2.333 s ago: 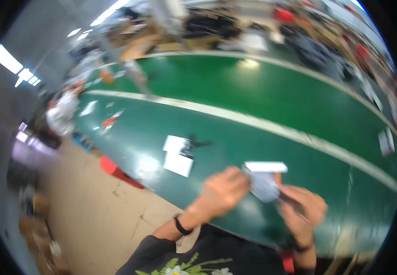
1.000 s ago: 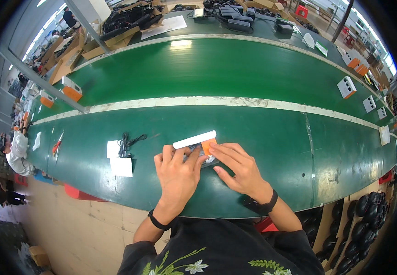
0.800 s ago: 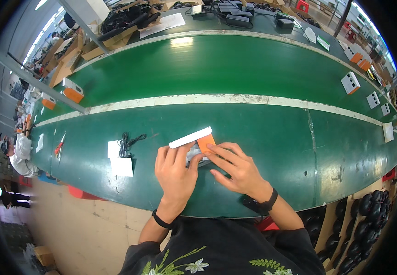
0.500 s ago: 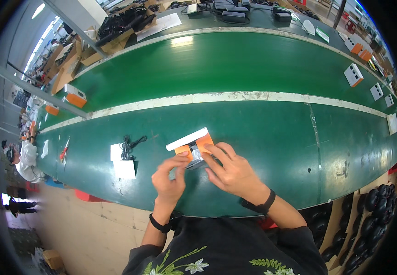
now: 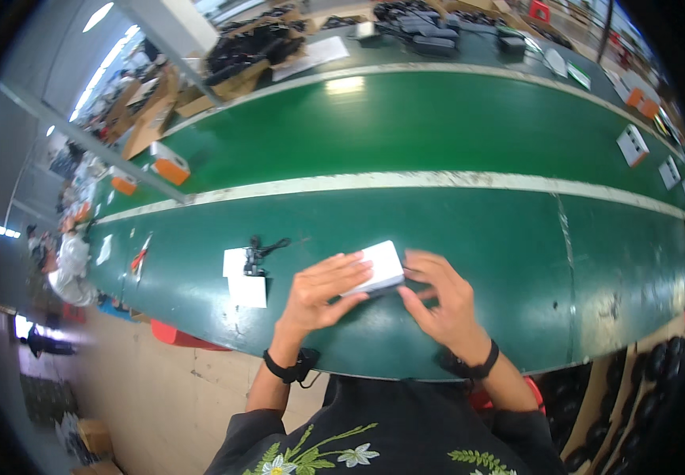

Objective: Packaging small electronic components into cardboard boxes on a factory assembly line.

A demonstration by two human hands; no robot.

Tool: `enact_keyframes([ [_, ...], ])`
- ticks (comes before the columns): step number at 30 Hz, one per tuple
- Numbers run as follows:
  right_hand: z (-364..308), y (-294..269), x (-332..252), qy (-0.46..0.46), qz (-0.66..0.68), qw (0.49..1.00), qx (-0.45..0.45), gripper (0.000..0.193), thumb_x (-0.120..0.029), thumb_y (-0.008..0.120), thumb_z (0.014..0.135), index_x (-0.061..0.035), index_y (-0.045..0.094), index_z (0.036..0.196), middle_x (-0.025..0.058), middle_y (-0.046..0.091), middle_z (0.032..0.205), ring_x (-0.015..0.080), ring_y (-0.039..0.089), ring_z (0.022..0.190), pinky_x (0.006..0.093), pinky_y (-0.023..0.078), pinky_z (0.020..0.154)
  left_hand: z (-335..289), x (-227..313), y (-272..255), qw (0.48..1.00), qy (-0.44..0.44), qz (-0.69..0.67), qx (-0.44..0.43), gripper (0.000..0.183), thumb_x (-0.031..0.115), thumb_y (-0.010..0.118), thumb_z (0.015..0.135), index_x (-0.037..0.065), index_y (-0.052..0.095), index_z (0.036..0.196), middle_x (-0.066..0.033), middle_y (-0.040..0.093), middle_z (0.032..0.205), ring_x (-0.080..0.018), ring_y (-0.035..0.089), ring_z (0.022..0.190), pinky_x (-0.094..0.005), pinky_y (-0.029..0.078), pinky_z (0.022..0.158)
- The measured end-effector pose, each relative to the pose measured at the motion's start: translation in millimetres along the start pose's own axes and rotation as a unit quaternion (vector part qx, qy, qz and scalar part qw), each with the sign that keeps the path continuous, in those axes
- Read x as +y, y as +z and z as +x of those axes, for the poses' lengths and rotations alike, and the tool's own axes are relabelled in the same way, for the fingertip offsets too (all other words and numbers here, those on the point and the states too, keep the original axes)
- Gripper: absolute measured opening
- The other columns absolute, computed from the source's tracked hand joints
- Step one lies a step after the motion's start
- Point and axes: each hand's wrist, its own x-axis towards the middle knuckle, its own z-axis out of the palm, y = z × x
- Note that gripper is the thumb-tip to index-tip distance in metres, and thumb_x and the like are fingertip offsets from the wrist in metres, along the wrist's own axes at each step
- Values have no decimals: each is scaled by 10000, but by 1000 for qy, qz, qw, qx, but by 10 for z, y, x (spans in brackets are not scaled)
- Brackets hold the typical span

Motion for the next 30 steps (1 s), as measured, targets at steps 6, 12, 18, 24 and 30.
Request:
enact_keyframes([
  [6,230,-130,207,-117,-160,972,-124,418,-55,877,895,-129,841,1306,140,714,1518,192,788,791,324,641,687,96,-49,-2,999,-26,-23,-36,371,96,882,886,111,871,1256,-94,829,1334,-335,730,1371,-519,574,1155],
  [12,283,-195,133,-149,-218,954,-144,404,-47,877,879,-118,849,1275,115,730,1498,216,798,902,347,649,719,112,-56,-48,997,21,34,-64,423,125,892,892,133,848,1313,-47,798,1415,-314,693,1422,-531,568,1162],
  [18,392,-67,93,-147,-187,951,-197,734,-101,940,822,-98,687,1511,260,541,1652,437,687,1332,420,652,991,-188,-274,62,995,80,42,-50,430,187,852,955,99,794,1372,-60,729,1526,-308,646,1474,-556,508,1234],
  [24,436,48,352,-30,-184,952,-242,843,-68,909,849,-102,587,1627,287,594,1514,484,691,1293,495,611,1037,75,-607,49,990,124,27,-60,421,159,768,1004,98,760,1421,-100,693,1552,-324,588,1522,-597,450,1293],
  [30,986,258,628,-35,-205,964,-165,796,-74,864,900,-157,600,1646,191,669,1314,362,712,1100,428,590,917,487,-997,-409,985,110,96,-97,518,228,801,971,105,708,1466,-188,606,1620,-386,542,1535,-583,480,1235],
])
